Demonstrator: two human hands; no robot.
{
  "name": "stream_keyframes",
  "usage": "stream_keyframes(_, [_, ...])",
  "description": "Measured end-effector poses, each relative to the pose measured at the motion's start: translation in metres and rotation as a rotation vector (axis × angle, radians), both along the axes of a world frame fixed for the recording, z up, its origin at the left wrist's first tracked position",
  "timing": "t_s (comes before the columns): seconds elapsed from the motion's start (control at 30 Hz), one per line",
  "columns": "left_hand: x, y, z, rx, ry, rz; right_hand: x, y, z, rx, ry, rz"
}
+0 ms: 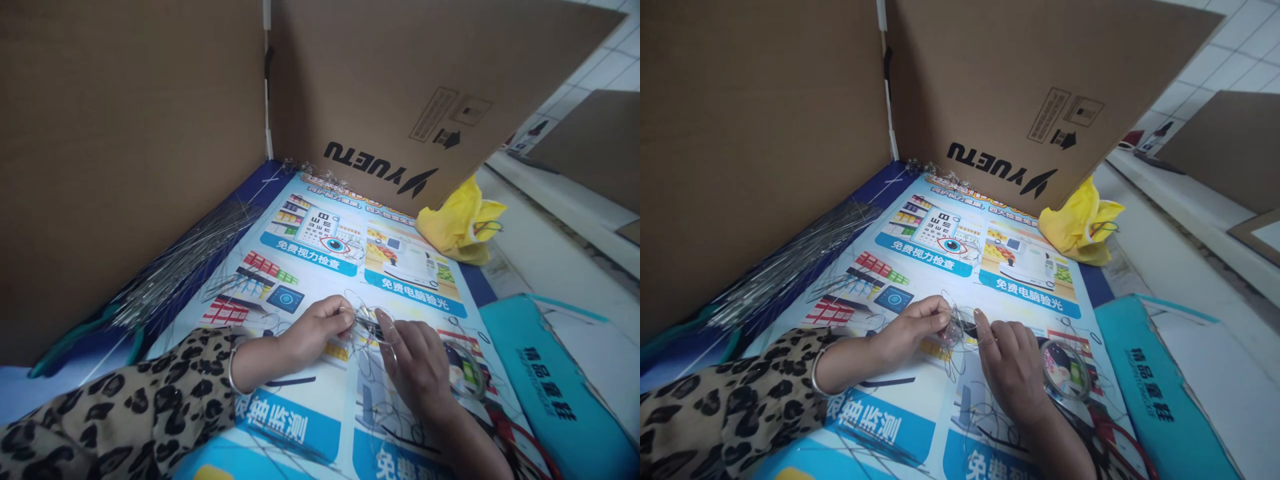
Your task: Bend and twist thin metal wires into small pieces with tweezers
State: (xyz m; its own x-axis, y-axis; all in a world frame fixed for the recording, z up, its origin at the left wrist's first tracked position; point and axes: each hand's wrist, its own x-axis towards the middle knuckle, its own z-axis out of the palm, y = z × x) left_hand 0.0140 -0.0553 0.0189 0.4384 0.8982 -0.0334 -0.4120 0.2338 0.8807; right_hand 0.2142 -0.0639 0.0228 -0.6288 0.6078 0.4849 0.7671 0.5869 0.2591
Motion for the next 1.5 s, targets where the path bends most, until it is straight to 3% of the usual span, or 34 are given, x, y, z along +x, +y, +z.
stream_keyframes(0.27, [0.001, -0.002, 0.002, -0.043, -0.033, 0.005, 0.003, -0.001, -0.001, 0.043, -0.04, -0.021])
stream_keyframes(0.4, [0.002, -0.002, 0.001, -0.015, -0.049, -0.007, 0.002, 0.001, -0.001, -0.012, 0.001, 0.0])
stream_keyframes(0.73, [-0.002, 0.0, 0.005, 0.167, 0.078, 0.009, -0.008, 0.007, -0.008, -0.328, 0.352, 0.077])
stream_keyframes(1.1, [-0.007, 0.005, 0.004, 0.295, 0.189, 0.008, -0.013, 0.002, 0.005, -0.796, 0.612, 0.02])
stream_keyframes(1.27, [-0.008, 0.005, 0.003, 0.324, 0.223, 0.004, -0.014, 0.002, 0.007, -0.783, 0.643, 0.027])
stream_keyframes(1.5, [-0.008, 0.008, 0.004, 0.379, 0.302, 0.031, -0.012, 0.0, 0.015, -0.702, 0.491, 0.0])
